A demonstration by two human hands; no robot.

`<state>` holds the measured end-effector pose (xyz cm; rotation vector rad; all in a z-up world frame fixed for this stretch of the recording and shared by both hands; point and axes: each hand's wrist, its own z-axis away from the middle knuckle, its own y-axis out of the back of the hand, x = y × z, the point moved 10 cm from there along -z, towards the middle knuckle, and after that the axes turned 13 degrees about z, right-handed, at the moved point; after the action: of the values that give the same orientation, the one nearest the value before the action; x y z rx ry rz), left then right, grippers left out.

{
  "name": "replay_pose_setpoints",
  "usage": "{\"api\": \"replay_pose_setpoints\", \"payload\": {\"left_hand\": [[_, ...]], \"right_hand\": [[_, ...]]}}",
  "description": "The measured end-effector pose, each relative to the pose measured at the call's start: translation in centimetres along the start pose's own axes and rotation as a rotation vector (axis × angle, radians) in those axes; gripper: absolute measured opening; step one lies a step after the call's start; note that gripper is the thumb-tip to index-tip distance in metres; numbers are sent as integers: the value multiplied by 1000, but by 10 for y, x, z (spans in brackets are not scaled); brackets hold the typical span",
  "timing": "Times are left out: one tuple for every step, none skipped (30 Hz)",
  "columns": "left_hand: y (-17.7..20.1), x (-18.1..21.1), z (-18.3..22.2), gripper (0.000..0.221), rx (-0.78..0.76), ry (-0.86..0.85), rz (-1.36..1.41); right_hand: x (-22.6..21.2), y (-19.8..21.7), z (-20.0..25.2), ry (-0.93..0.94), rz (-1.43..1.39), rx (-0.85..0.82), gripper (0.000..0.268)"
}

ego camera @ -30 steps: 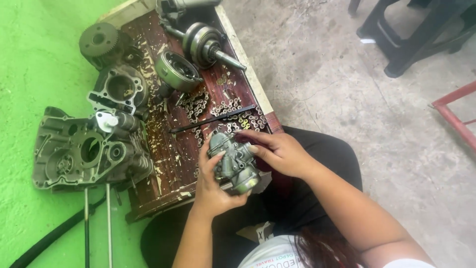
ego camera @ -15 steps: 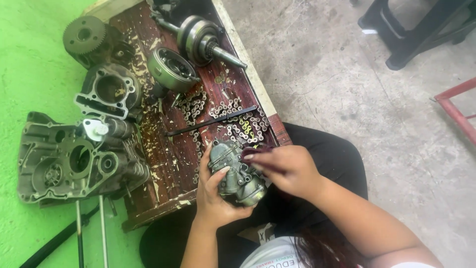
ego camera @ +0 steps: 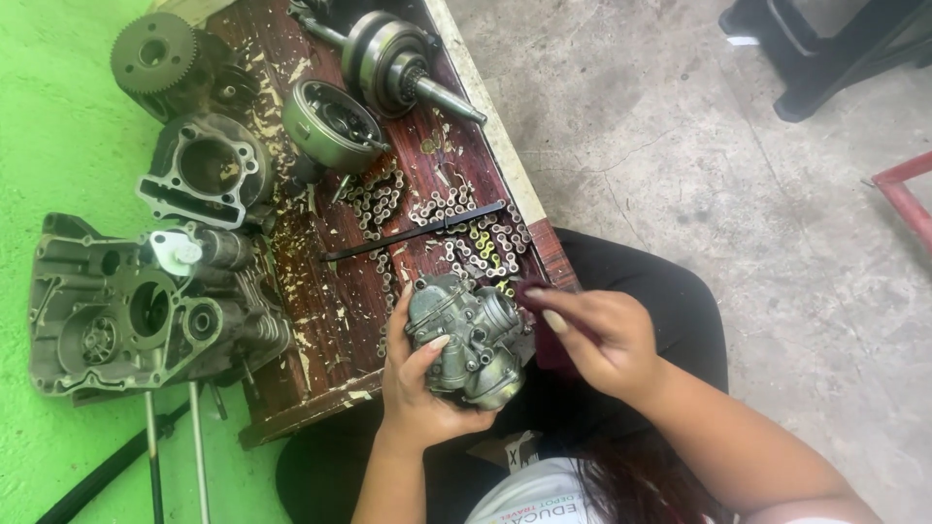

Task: Cleaning and inspecting a motorcycle carburetor using a cloth

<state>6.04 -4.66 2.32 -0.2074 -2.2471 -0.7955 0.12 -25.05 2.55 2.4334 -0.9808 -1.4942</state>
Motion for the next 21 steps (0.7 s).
{"api": "replay_pose_setpoints", "payload": {"left_hand": [[-2,0,3,102,-3,1,-1],[-2,-3,3,103,1,8,6],[-1,-5,4,105,5,15,13],[-3,-3,6,105,7,7,4],[-4,-4,7,104,6,27,-3],[-5,-8,6,103,10,39,-10],[-2,-6,5,103,17,22,-20],[-1,-6,7,102,15,39,-38],[-1,-8,9,101,13,56,-57],[-2,-7,4,101,13,58,-50],[-2,-8,-1,102,21,62,-27],[-2,-6,-2,103,28,77,-3],[-2,-8,-2,103,26,89,5],[-1,-8,-2,106,27,82,37],[0,-7,-2,110,29,75,68],[2,-8,-1,110,33,81,66],[1,-6,0,110,22,69,44],[1,-4,-2,110,10,49,22],[1,-4,1,110,13,48,20],[1,-5,2,108,15,53,1],[2,-7,4,106,16,59,-19]], "right_hand": [[1,-5,-2,-2,-2,2,29],[-5,-21,-5,68,26,-96,30],[-11,-37,-7,139,55,-193,33],[-16,-35,-4,149,52,-187,33],[-24,-31,-3,187,154,-136,36],[-32,-26,-4,233,261,-81,39],[-33,-26,-3,250,262,-70,39],[-34,-26,1,265,302,-60,39],[-34,-25,6,280,342,-51,40],[-26,-26,12,277,348,-54,40],[-19,-30,19,298,337,-80,31],[-14,-34,29,314,323,-113,23],[-14,-31,28,303,323,-124,23],[-11,-27,26,266,280,-126,27],[-9,-23,23,229,238,-128,30],[-4,-25,27,229,233,-135,30],[9,-15,28,119,97,-44,32],[25,-5,29,11,-36,52,34],[15,-7,17,15,-37,50,34],[16,-13,4,-75,-97,14,34],[16,-19,-8,-166,-157,-22,36]]}}
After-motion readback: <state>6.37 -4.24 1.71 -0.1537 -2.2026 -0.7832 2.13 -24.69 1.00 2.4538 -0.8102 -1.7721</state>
